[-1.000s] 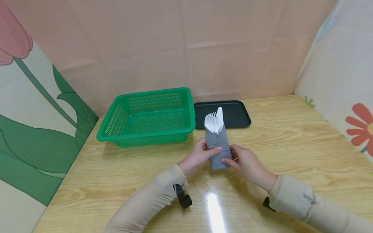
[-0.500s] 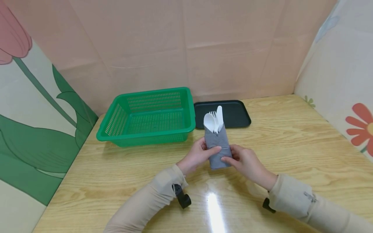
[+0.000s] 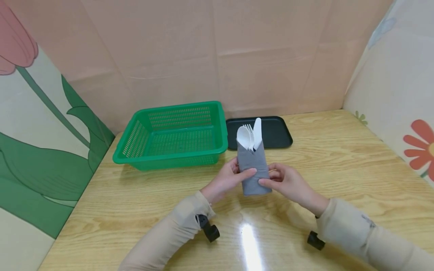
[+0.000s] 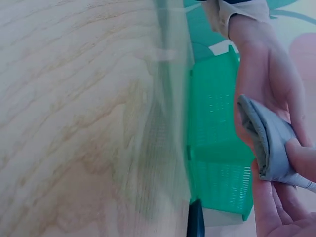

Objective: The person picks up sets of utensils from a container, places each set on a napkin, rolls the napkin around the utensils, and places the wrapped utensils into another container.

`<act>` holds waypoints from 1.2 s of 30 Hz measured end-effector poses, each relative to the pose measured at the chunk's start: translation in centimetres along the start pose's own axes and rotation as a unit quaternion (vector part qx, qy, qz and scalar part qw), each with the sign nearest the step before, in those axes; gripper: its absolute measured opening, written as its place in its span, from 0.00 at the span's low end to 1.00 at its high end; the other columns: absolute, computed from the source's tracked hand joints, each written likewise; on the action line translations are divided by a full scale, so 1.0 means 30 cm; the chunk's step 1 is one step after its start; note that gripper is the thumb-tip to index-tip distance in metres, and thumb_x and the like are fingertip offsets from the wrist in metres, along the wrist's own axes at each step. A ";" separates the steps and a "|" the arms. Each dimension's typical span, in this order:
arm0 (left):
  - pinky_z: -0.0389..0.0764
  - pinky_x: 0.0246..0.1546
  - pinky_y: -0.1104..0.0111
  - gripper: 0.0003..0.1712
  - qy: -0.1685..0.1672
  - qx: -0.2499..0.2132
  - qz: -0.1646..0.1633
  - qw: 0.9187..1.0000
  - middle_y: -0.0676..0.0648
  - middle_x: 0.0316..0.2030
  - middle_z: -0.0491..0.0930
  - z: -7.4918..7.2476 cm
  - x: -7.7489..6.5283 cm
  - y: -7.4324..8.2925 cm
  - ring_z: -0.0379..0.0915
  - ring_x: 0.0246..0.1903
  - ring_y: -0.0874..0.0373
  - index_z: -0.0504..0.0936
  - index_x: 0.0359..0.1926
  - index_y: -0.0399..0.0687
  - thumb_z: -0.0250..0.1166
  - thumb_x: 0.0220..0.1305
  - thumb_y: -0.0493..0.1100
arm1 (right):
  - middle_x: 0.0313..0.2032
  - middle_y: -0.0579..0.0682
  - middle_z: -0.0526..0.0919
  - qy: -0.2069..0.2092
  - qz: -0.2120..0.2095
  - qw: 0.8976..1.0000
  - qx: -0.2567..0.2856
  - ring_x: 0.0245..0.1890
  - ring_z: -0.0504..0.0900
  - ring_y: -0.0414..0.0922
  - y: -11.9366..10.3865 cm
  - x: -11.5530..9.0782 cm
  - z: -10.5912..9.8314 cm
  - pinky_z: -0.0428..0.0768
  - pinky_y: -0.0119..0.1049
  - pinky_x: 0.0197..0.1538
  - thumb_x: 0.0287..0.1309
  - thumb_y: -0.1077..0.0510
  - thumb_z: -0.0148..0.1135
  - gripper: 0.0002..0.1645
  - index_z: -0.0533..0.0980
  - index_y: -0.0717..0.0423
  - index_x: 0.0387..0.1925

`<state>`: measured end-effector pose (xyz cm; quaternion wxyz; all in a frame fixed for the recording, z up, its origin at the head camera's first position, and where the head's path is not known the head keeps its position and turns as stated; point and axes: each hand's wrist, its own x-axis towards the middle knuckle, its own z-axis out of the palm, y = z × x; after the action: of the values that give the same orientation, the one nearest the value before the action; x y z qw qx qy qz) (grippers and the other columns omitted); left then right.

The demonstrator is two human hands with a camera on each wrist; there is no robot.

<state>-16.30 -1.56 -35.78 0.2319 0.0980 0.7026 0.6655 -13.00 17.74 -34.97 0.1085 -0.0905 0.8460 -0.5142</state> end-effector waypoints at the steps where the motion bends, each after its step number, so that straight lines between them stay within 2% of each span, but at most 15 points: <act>1: 0.72 0.58 0.61 0.27 -0.006 0.005 0.003 1.000 0.49 0.56 0.77 -0.002 -0.003 0.000 0.73 0.55 0.58 0.69 0.60 0.56 0.64 0.60 0.47 | 0.42 0.60 0.84 -0.001 0.005 1.000 0.005 0.38 0.83 0.37 -0.003 0.000 -0.003 0.80 0.30 0.40 0.58 0.51 0.62 0.28 0.67 0.68 0.51; 7: 0.76 0.53 0.63 0.29 -0.043 0.027 0.023 0.998 0.46 0.56 0.75 -0.011 -0.017 -0.003 0.75 0.51 0.56 0.67 0.63 0.53 0.63 0.61 0.42 | 0.45 0.58 0.84 -0.005 0.032 0.999 0.022 0.40 0.82 0.37 -0.015 0.000 -0.019 0.78 0.30 0.42 0.57 0.48 0.62 0.32 0.64 0.66 0.53; 13: 0.77 0.51 0.63 0.28 -0.052 0.038 0.039 0.997 0.45 0.56 0.75 -0.019 -0.024 0.000 0.76 0.50 0.53 0.67 0.63 0.53 0.62 0.62 0.40 | 0.44 0.55 0.84 -0.015 0.050 0.998 0.018 0.39 0.79 0.37 -0.022 -0.002 -0.026 0.76 0.34 0.45 0.58 0.46 0.61 0.30 0.67 0.64 0.50; 17: 0.78 0.51 0.63 0.28 -0.052 0.045 0.052 0.996 0.42 0.57 0.74 -0.023 -0.032 0.005 0.76 0.51 0.52 0.66 0.63 0.50 0.61 0.63 0.39 | 0.45 0.56 0.83 -0.018 0.045 0.999 0.025 0.40 0.79 0.39 -0.024 -0.005 -0.029 0.76 0.38 0.48 0.59 0.46 0.60 0.29 0.67 0.64 0.51; 24: 0.77 0.52 0.63 0.29 -0.063 0.036 0.072 0.995 0.36 0.57 0.74 -0.024 -0.042 0.007 0.74 0.55 0.47 0.63 0.64 0.45 0.59 0.63 0.35 | 0.51 0.58 0.77 -0.024 0.022 0.999 0.034 0.49 0.78 0.46 -0.019 -0.010 -0.025 0.77 0.41 0.51 0.60 0.47 0.60 0.28 0.70 0.64 0.53; 28: 0.76 0.53 0.63 0.29 -0.069 0.031 0.069 0.995 0.35 0.57 0.74 -0.024 -0.044 0.007 0.74 0.55 0.46 0.63 0.65 0.45 0.58 0.63 0.34 | 0.50 0.57 0.78 -0.025 0.034 0.998 0.038 0.46 0.77 0.45 -0.016 -0.007 -0.027 0.76 0.40 0.50 0.58 0.47 0.61 0.29 0.71 0.64 0.53; 36: 0.76 0.53 0.63 0.30 -0.065 0.022 0.060 0.996 0.36 0.57 0.74 -0.024 -0.048 0.011 0.74 0.56 0.47 0.63 0.65 0.48 0.59 0.63 0.34 | 0.47 0.54 0.80 -0.033 0.032 0.997 0.063 0.43 0.79 0.41 -0.003 -0.005 -0.036 0.78 0.39 0.50 0.59 0.48 0.61 0.29 0.71 0.66 0.53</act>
<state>-15.43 -2.82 -35.18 0.2340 0.1882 0.6933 0.6551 -13.15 18.66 -34.41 0.1581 -0.0729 0.8105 -0.5592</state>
